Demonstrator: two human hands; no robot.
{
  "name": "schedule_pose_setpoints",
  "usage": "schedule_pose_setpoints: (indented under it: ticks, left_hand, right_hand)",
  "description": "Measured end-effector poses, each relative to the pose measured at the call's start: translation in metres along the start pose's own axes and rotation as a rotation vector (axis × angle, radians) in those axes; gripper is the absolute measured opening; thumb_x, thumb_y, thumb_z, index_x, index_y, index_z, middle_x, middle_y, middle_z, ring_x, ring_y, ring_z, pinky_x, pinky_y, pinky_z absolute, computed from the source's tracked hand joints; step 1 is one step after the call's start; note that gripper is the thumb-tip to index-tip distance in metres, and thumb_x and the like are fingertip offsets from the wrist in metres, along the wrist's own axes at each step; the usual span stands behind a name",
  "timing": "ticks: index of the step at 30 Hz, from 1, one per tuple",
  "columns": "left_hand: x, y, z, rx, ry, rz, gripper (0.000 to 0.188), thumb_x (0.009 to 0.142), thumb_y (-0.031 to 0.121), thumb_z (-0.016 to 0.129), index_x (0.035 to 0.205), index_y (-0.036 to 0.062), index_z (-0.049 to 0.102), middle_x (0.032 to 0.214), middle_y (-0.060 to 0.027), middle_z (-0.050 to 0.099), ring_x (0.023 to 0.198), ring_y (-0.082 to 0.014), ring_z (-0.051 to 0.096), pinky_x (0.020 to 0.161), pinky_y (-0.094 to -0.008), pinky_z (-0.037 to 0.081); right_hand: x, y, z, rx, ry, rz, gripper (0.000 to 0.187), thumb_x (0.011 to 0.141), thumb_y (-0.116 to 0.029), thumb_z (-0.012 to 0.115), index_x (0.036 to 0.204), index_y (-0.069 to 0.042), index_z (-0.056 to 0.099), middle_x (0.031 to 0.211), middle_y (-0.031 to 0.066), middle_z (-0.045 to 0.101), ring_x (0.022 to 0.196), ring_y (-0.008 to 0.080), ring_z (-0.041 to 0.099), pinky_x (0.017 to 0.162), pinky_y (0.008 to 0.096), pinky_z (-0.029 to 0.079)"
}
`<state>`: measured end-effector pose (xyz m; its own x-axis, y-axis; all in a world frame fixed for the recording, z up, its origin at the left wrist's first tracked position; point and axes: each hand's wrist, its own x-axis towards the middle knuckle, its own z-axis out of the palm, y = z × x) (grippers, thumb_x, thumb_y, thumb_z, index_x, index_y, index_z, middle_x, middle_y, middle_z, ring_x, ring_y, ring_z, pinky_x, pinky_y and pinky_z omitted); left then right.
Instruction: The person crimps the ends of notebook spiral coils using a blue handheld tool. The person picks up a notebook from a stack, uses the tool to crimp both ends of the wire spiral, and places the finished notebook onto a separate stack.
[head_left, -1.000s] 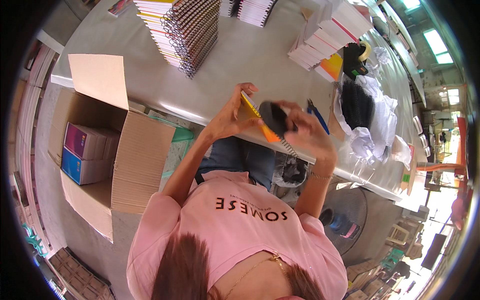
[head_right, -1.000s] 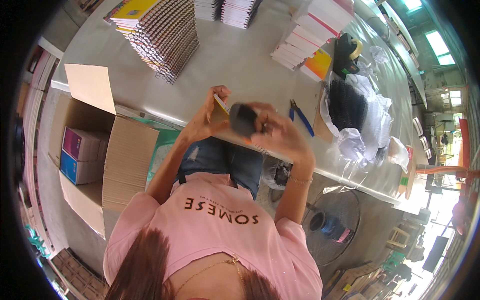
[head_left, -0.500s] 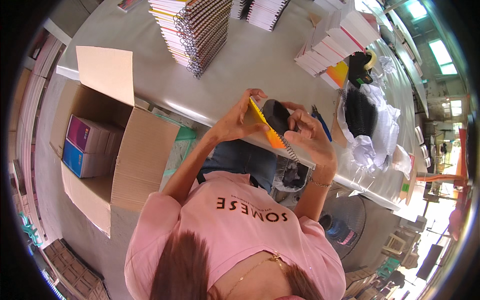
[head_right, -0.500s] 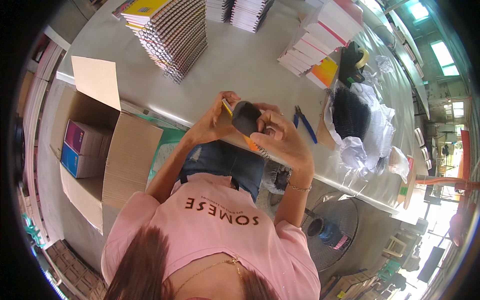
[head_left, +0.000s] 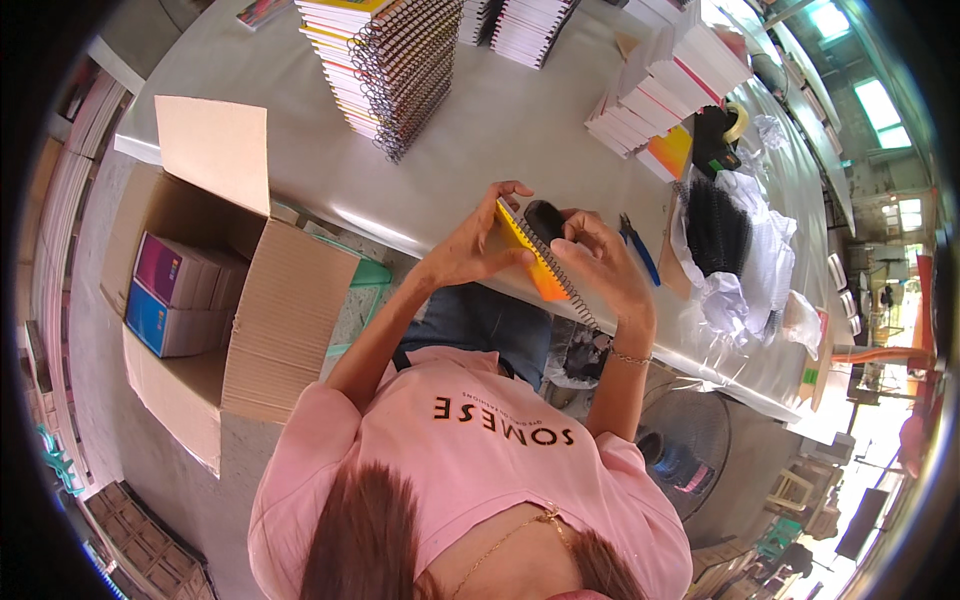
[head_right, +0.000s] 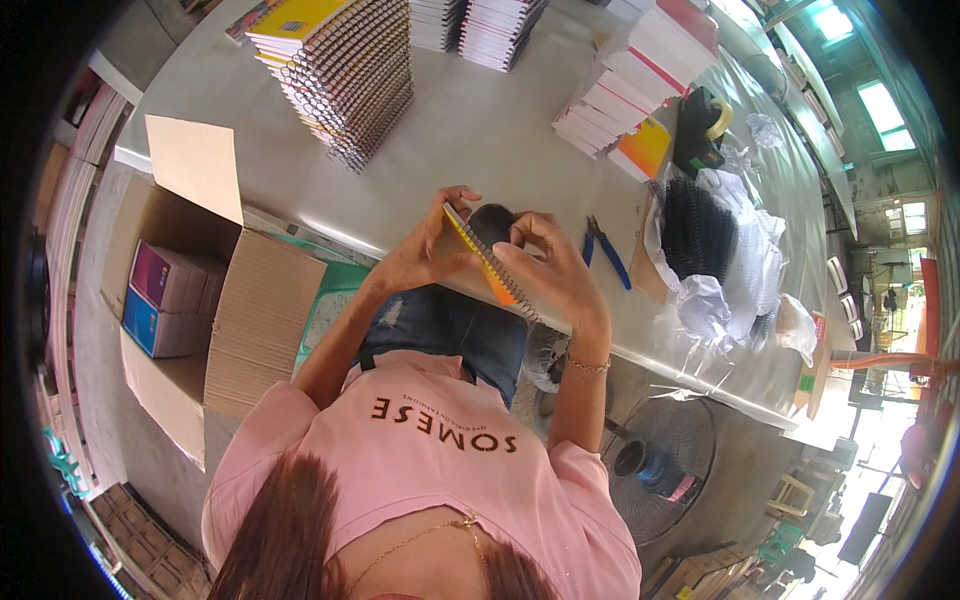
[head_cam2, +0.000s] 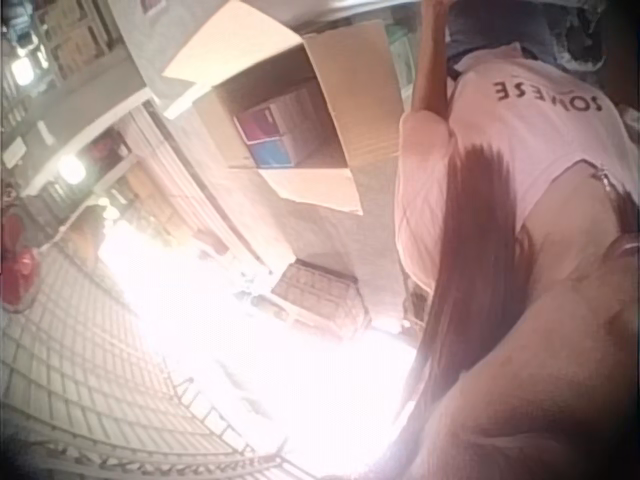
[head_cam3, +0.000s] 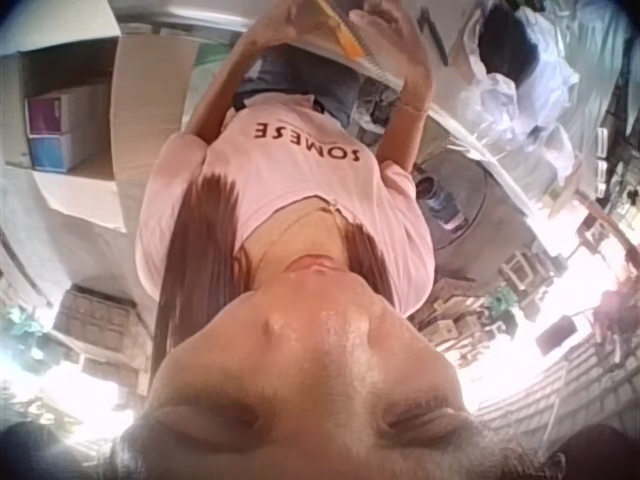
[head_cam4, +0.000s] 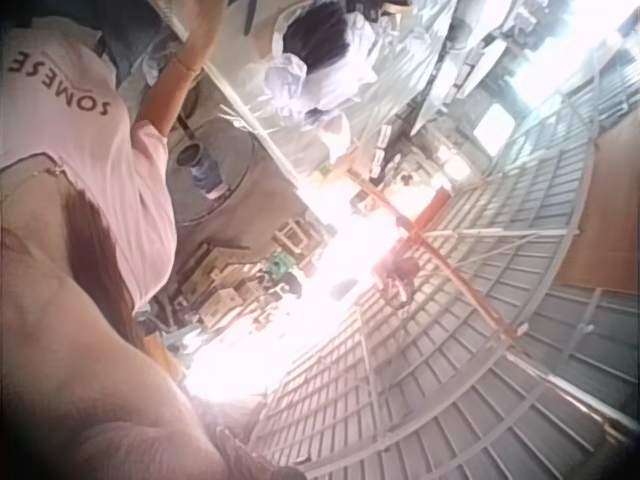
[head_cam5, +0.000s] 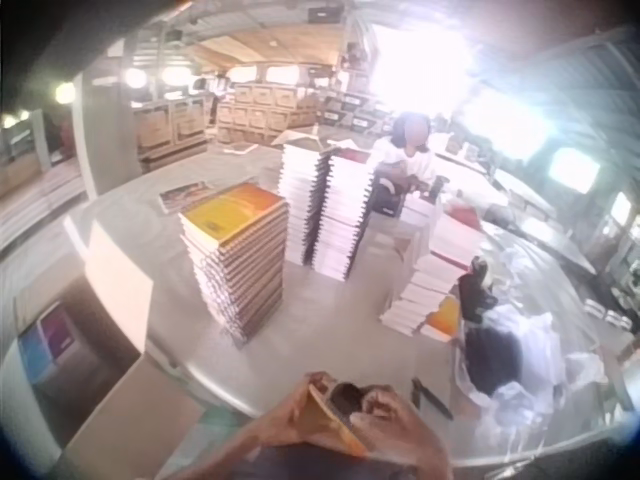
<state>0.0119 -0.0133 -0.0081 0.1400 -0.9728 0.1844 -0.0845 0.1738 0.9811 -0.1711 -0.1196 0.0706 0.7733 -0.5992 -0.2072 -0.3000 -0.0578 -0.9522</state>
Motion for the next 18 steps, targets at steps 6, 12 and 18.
schedule_pose_setpoints:
  ticks: [6,12,18]
  left_hand:
    - [0.000,0.000,0.001,0.074,0.009,0.094,0.078,0.076,0.019,0.081,0.137,0.0086,0.035,0.108,-0.0057,0.041,0.105,-0.0180,0.043,0.097,-0.0313,0.035]
    - [0.001,0.000,0.001,0.076,0.008,0.079,0.077,0.077,0.020,0.080,0.138,0.0091,0.034,0.110,-0.0059,0.040,0.108,-0.0183,0.042,0.098,-0.0313,0.033]
    - [-0.001,0.001,0.001,-0.012,-0.017,0.038,0.078,0.076,0.021,0.080,0.138,0.0099,0.034,0.112,-0.0065,0.040,0.110,-0.0190,0.041,0.101,-0.0319,0.031]
  right_hand:
    - [0.002,0.022,-0.009,-0.113,-0.021,-0.043,0.019,0.084,-0.012,0.071,0.088,-0.003,0.056,0.101,0.0000,0.048,0.098,0.0088,0.048,0.088,0.0260,0.044]
    - [0.001,0.021,-0.002,-0.009,0.111,-0.193,0.018,0.082,-0.010,0.072,0.087,-0.003,0.056,0.110,0.0040,0.048,0.106,0.0117,0.049,0.092,0.0299,0.044]
    - [0.004,0.024,-0.002,0.182,0.025,-0.066,0.015,0.084,-0.008,0.071,0.088,-0.004,0.058,0.119,0.0051,0.047,0.105,0.0108,0.052,0.094,0.0279,0.044]
